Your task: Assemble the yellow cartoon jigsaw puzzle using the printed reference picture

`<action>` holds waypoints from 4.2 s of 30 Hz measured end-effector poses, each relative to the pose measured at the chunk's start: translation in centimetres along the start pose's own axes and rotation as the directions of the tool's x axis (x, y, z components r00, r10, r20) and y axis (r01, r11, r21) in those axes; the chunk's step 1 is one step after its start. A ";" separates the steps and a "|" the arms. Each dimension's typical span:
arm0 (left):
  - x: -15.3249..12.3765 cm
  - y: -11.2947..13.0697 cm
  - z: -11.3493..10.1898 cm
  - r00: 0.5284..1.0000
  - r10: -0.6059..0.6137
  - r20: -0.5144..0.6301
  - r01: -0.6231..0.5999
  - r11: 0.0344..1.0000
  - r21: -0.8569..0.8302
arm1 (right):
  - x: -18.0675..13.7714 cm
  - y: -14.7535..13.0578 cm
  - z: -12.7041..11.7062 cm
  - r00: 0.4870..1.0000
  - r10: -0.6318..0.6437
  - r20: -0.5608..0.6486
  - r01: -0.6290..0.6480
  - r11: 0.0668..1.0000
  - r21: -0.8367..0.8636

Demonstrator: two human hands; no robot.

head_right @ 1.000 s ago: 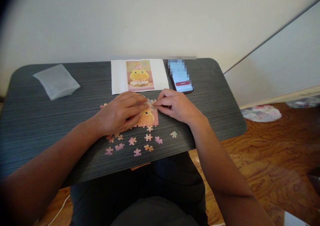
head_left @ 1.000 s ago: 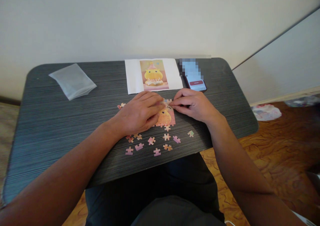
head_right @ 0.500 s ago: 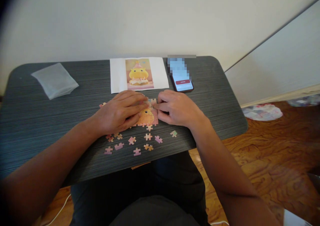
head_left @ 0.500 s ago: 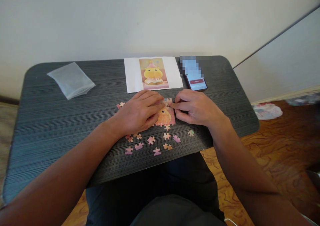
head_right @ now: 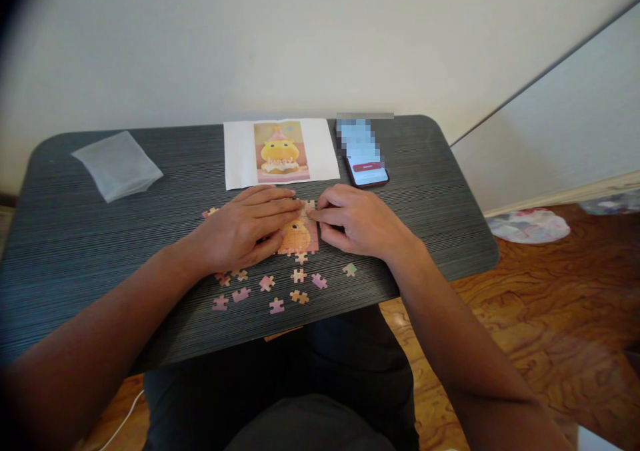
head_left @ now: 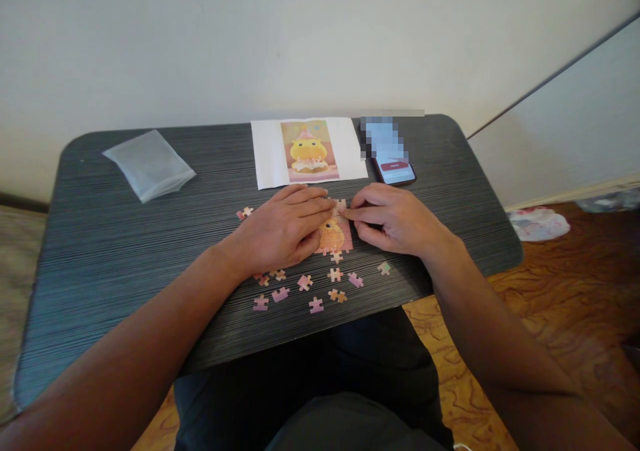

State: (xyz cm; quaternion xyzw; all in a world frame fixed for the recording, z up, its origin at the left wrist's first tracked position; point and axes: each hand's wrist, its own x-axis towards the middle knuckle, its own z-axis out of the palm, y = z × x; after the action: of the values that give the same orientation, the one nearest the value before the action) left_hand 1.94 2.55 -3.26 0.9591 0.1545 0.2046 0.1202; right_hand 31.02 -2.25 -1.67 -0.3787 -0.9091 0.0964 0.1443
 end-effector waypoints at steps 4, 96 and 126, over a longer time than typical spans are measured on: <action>0.1 0.0 -0.1 1.000 0.012 0.006 -0.012 1.000 0.009 | 0.1 -0.3 -0.1 1.000 0.003 0.030 0.000 0.997 -0.081; -2.1 -4.0 -0.9 0.946 -0.187 -0.265 0.195 0.981 0.001 | -2.7 0.7 -1.8 0.859 0.511 -0.046 -0.409 0.737 0.538; -1.0 -1.7 -1.1 0.986 -0.116 -0.121 0.118 0.993 0.011 | 6.1 3.4 0.6 0.971 0.239 -0.027 -0.187 0.823 0.536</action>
State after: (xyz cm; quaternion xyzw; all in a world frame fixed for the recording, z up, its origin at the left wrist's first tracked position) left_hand 0.20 4.00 -3.15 0.9353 0.2191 0.2533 0.1139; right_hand 28.97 4.43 -2.05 -0.4273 -0.7914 0.3410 0.2737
